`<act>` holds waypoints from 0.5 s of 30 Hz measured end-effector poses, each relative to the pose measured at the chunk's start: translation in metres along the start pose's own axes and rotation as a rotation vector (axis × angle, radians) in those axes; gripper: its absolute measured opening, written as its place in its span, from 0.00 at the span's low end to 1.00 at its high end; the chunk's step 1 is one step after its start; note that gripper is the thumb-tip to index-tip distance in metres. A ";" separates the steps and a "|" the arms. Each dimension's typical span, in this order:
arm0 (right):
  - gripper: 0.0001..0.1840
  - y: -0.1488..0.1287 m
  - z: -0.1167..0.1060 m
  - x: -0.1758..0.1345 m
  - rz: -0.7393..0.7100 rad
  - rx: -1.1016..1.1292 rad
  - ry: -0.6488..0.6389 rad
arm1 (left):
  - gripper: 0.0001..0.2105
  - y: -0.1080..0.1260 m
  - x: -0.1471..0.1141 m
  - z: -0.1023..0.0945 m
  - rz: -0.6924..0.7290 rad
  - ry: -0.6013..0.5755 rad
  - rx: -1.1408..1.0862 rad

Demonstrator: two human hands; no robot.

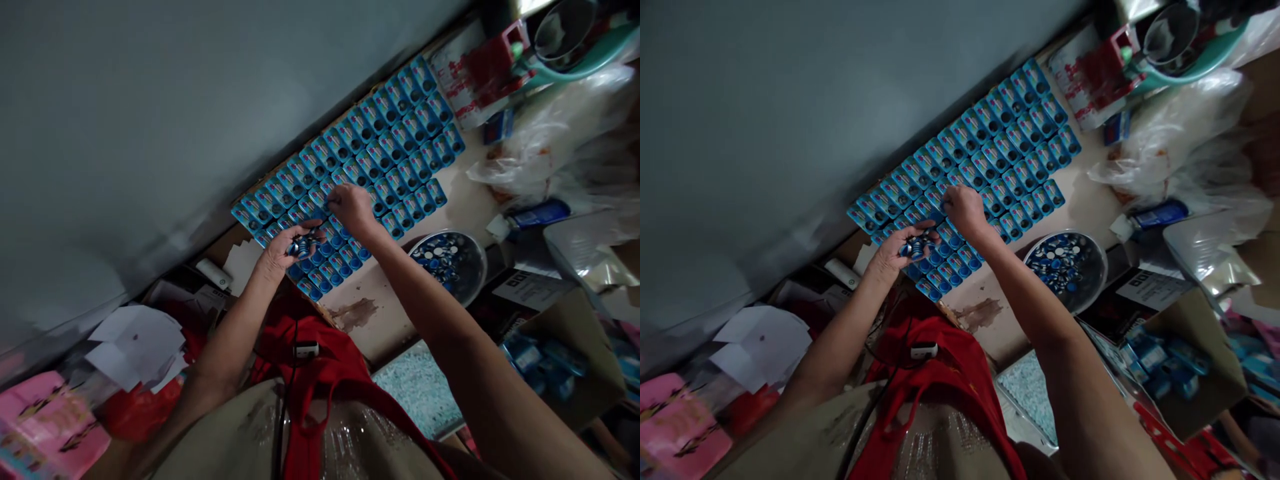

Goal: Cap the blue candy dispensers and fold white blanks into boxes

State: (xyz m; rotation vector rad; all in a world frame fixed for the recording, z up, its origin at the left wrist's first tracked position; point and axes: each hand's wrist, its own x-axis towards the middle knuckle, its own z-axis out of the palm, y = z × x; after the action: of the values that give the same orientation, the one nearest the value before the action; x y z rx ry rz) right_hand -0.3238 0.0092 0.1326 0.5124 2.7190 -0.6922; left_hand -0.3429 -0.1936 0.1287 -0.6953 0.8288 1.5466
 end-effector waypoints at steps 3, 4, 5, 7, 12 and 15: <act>0.12 -0.013 -0.002 -0.001 0.082 -0.127 -0.041 | 0.25 0.001 0.000 0.000 0.044 -0.036 0.031; 0.10 -0.016 -0.003 0.001 0.117 -0.157 -0.055 | 0.26 0.002 0.000 0.001 0.052 -0.043 0.039; 0.08 -0.019 -0.005 0.004 0.152 -0.177 -0.073 | 0.27 0.003 0.001 0.001 0.052 -0.047 0.041; 0.07 -0.022 -0.009 0.013 0.218 -0.193 -0.116 | 0.26 0.006 0.001 0.003 0.032 -0.050 0.039; 0.14 -0.019 -0.014 0.023 0.219 -0.168 -0.109 | 0.17 0.012 -0.002 0.009 0.041 -0.017 -0.004; 0.09 -0.017 -0.017 0.006 0.137 -0.126 -0.052 | 0.16 0.011 -0.006 0.011 0.035 -0.004 -0.038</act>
State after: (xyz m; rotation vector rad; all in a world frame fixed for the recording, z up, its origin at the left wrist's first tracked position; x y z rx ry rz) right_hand -0.3397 0.0050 0.1513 0.6336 2.6288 -0.4886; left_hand -0.3529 -0.1881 0.1409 -0.7081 0.8143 1.5985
